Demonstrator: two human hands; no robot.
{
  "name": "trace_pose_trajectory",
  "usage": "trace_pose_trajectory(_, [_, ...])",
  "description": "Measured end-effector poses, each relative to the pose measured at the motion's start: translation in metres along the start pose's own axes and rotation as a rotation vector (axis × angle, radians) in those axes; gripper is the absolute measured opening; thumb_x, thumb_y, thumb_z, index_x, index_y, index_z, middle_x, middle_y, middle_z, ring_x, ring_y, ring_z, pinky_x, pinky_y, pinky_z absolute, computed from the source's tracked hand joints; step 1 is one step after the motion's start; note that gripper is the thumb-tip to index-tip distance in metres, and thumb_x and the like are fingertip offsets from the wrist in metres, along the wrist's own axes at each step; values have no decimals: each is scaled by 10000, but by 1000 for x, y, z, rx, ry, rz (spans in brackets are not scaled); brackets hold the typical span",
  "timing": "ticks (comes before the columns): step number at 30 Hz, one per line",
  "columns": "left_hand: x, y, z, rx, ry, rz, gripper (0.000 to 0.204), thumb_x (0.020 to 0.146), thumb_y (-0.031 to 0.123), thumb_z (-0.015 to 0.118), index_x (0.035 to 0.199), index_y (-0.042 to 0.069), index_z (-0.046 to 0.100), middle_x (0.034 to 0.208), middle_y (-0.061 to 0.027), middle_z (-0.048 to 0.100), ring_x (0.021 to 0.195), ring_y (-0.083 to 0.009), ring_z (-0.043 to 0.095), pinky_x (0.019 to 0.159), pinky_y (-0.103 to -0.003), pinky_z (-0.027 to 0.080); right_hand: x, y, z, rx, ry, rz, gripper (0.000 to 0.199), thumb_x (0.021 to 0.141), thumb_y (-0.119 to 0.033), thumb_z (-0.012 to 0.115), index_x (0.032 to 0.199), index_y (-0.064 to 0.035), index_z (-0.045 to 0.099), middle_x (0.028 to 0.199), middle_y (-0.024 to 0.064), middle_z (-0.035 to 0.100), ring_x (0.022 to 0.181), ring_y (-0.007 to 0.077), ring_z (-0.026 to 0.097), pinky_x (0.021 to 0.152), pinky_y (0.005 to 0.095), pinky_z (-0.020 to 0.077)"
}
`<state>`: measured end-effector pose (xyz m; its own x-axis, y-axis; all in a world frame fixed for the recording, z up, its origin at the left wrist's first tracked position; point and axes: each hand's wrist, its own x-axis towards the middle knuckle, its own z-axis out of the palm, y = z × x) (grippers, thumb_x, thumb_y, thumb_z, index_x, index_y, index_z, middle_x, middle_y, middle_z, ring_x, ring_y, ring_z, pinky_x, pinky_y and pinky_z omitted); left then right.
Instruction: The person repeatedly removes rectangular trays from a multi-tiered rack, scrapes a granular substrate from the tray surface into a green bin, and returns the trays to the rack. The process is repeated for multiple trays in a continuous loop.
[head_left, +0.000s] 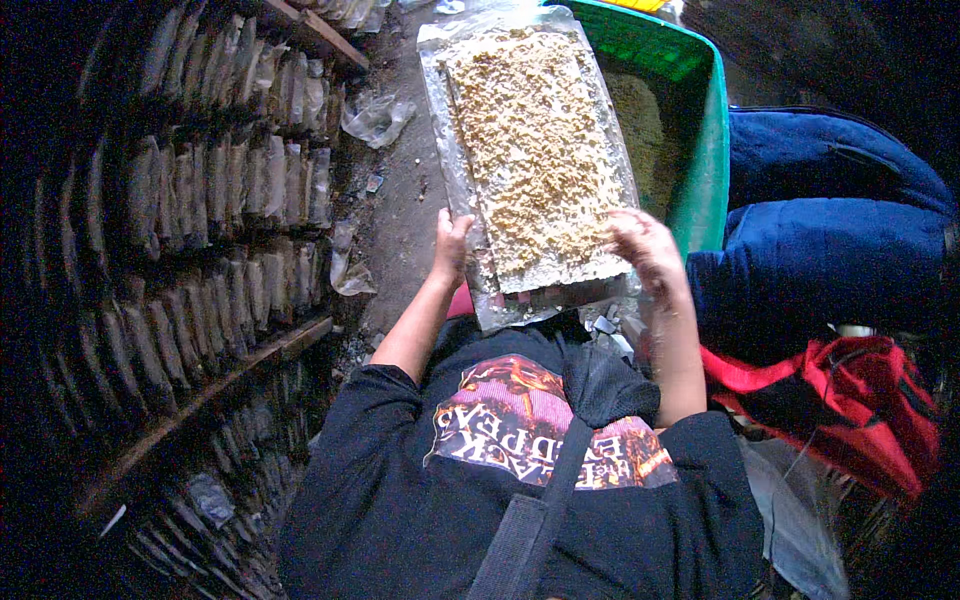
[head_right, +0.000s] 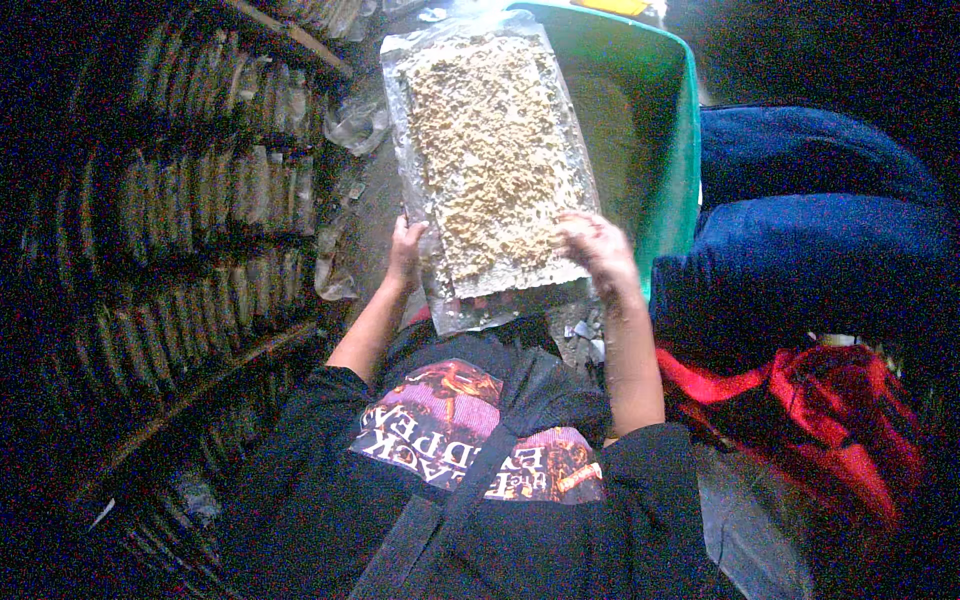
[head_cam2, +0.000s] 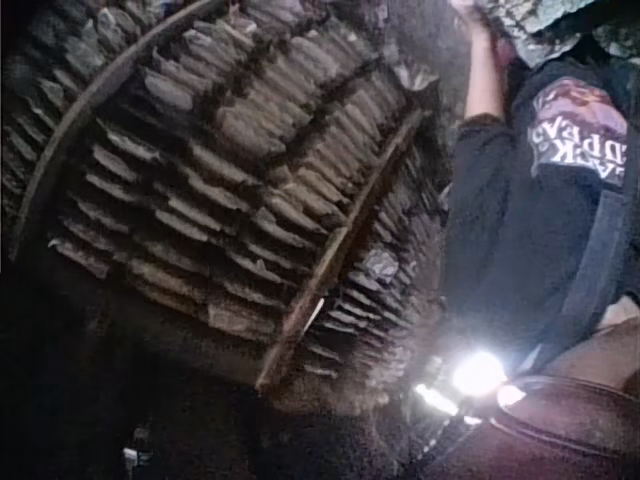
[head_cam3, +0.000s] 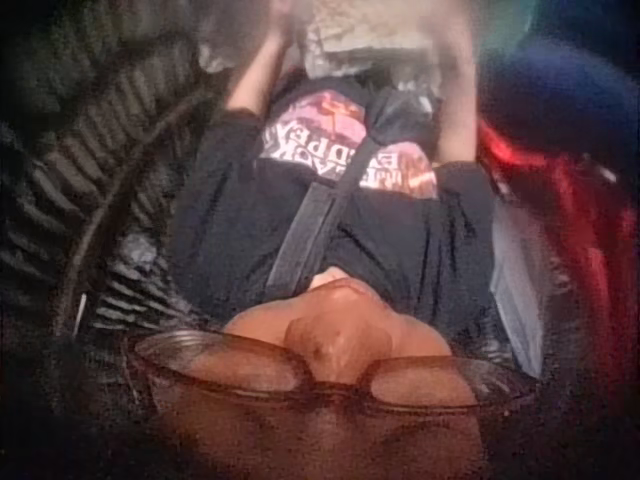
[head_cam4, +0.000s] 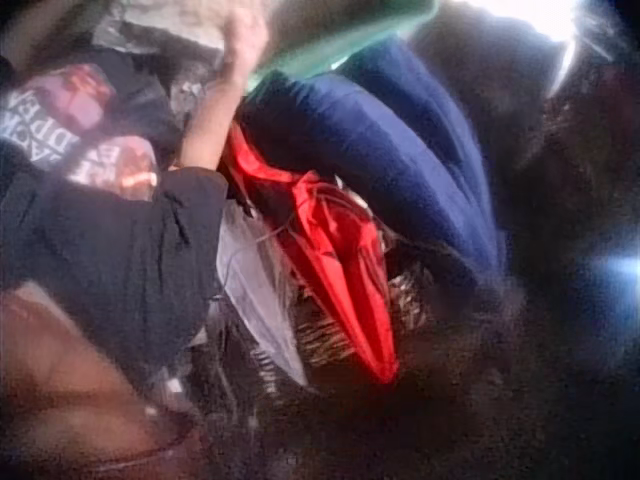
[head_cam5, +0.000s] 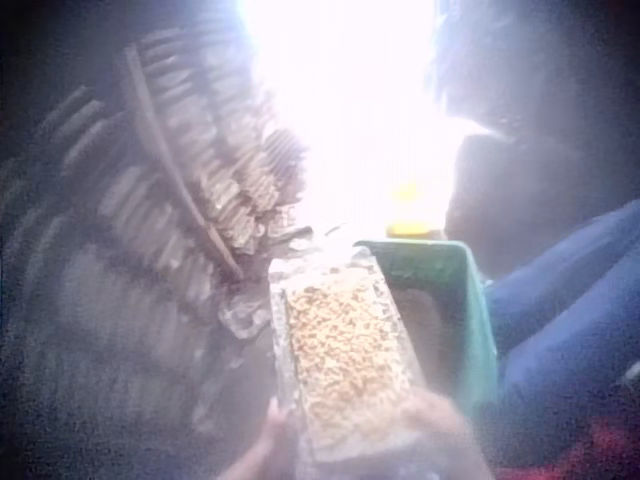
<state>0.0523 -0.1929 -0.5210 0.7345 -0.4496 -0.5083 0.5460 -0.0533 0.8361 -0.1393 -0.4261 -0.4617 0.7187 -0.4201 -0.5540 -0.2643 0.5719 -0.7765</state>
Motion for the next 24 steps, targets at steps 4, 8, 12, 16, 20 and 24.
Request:
trace_pose_trajectory(4, [0, 2, 0, 14, -14, -11, 342, 753, 168, 487, 1060, 35, 415, 928, -94, 534, 792, -197, 550, 695, -334, 468, -8, 33, 57, -176, -144, 70, 286, 806, -128, 597, 1077, -52, 542, 755, 17, 583, 611, 109, 572, 565, 254, 489])
trace_pose_trajectory(8, [9, -10, -9, 52, -54, 20, 344, 757, 151, 500, 1045, 4, 383, 933, -127, 516, 822, -196, 525, 726, -322, 446, 0, 57, 53, -518, -115, 48, 268, 809, -103, 585, 1072, -59, 562, 774, 20, 603, 660, 108, 585, 573, 246, 491])
trace_pose_trajectory(12, [5, -4, -8, 57, -58, 0, 349, 750, 146, 504, 1045, 1, 385, 942, -128, 517, 803, -197, 519, 727, -328, 442, -12, 53, 42, -289, 38, 86, 224, 770, -70, 575, 986, -11, 590, 730, 63, 614, 626, 103, 588, 572, 245, 486])
trace_pose_trajectory(16, [8, -10, -8, 33, -26, 25, 347, 746, 141, 506, 1039, 0, 386, 945, -125, 520, 802, -193, 515, 726, -321, 437, -16, 43, 8, -540, 210, -34, 202, 779, -62, 555, 968, -2, 589, 693, 60, 612, 583, 102, 583, 548, 239, 482])
trace_pose_trajectory(20, [13, -17, -12, 84, -25, 22, 390, 727, 193, 516, 1063, 45, 387, 947, -107, 513, 831, -210, 530, 730, -362, 452, 4, 50, -10, -517, 203, -72, 191, 781, -57, 539, 952, 16, 587, 683, 64, 613, 565, 102, 577, 525, 240, 475])
trace_pose_trajectory(24, [5, -3, -3, 21, -28, -25, 362, 734, 167, 501, 1058, 49, 393, 949, -108, 516, 818, -205, 535, 705, -339, 462, 30, 40, 5, -899, 69, -124, 247, 749, -96, 574, 992, -84, 611, 820, 135, 631, 751, 226, 612, 696, 323, 476])
